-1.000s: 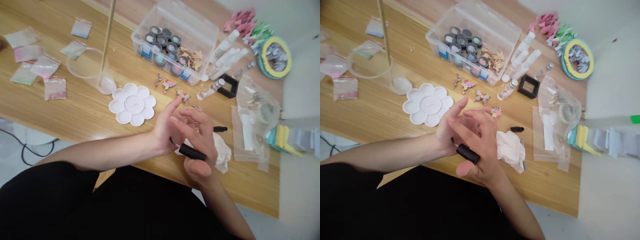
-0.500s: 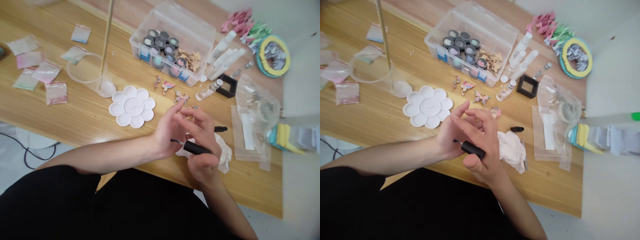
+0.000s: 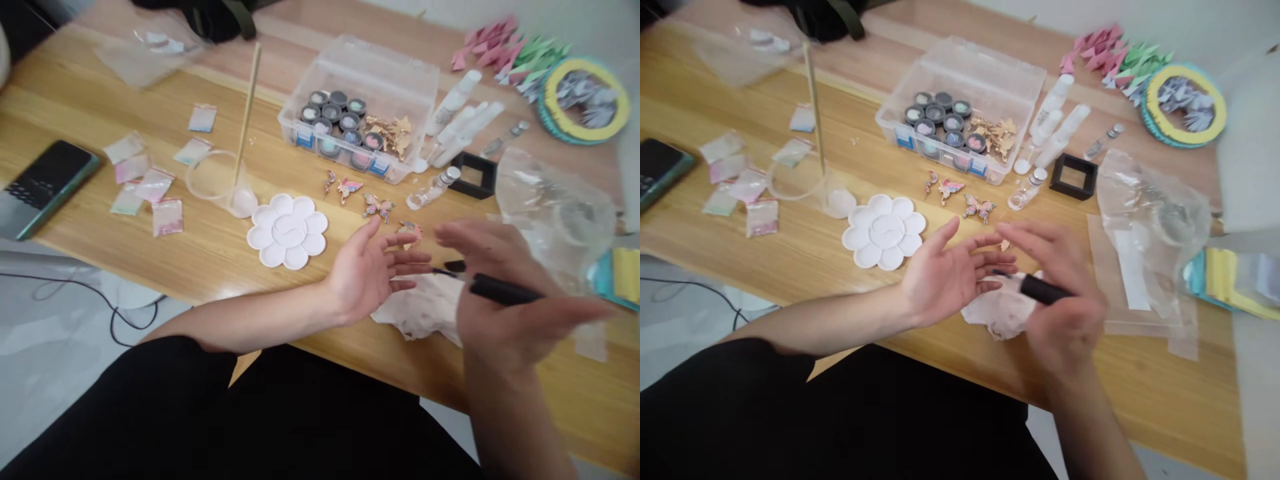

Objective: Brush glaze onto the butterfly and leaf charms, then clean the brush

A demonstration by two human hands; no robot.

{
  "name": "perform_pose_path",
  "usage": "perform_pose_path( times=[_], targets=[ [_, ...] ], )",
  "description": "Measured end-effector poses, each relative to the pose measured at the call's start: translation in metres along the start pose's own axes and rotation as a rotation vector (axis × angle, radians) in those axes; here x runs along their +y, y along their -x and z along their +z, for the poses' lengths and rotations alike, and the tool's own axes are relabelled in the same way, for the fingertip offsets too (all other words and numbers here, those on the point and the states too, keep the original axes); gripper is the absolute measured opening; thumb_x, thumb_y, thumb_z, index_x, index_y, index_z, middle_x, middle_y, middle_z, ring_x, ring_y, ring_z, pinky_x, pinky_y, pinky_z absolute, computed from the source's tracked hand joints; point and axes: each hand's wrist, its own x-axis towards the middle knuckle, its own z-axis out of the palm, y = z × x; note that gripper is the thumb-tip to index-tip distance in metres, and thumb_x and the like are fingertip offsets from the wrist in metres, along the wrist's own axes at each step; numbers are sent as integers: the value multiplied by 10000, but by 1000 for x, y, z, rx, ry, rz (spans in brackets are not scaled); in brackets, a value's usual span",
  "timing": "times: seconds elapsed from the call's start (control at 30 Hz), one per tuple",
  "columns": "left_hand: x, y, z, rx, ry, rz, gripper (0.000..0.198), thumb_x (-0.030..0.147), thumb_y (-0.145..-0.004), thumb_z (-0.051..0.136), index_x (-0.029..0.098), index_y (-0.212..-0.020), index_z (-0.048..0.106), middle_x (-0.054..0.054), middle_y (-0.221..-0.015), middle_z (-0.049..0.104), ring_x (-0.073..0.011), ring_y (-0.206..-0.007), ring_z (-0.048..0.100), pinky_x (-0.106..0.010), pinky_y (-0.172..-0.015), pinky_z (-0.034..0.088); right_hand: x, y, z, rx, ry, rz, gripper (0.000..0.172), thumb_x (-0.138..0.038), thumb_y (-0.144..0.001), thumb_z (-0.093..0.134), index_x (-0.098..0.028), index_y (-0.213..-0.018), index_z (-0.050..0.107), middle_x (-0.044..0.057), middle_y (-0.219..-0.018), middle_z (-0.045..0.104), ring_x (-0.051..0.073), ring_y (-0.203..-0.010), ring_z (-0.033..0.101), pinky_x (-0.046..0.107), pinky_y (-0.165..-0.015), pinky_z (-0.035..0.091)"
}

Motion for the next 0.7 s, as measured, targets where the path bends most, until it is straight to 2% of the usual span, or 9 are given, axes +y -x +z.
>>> perform_pose_path(
  times=[0.1,0.17,0.23,0.37,0.47,0.7],
  targets=[
    [-1,0,-3,-46,-38,-43,465,481,-950,318,127,-925,619,-112,-860,664,-230,-864,645,-329,-784,411,15,-14,-27,181,-67,110,636,-670,-947,295,-306,-825,802,39,-804,716,213,-810,634,368,-733,461],
    [-2,1,-6,-93,-47,-36,354,415,-898,437,122,-916,636,-113,-849,681,-220,-844,655,-316,-772,431,28,-16,-44,232,-53,148,628,-668,-945,308,-299,-799,795,33,-759,711,197,-736,629,352,-674,442],
    [-4,0,-9,-143,-70,-34,309,385,-820,566,106,-915,660,-110,-843,689,-205,-816,653,-306,-765,449,42,-12,-57,221,-4,213,612,-673,-935,342,-273,-815,790,48,-806,731,208,-779,644,362,-689,446],
    [-7,-1,-13,-139,-107,-39,230,313,-788,628,107,-875,679,-89,-816,683,-194,-787,645,-307,-767,474,62,1,-67,156,81,263,567,-603,-962,364,-263,-807,790,52,-863,742,213,-867,656,378,-754,471],
    [-6,-1,-13,-120,-109,-42,211,303,-768,645,112,-851,686,-79,-808,676,-191,-770,645,-307,-765,481,65,5,-68,100,113,276,523,-559,-970,402,-266,-786,795,45,-874,740,202,-901,660,382,-828,473],
    [-6,-2,-14,-110,-123,-55,215,295,-755,641,113,-857,695,-80,-814,670,-195,-782,640,-312,-782,484,64,4,-71,80,130,272,519,-528,-989,380,-282,-790,792,32,-868,732,181,-888,658,360,-820,492]
  ],
)
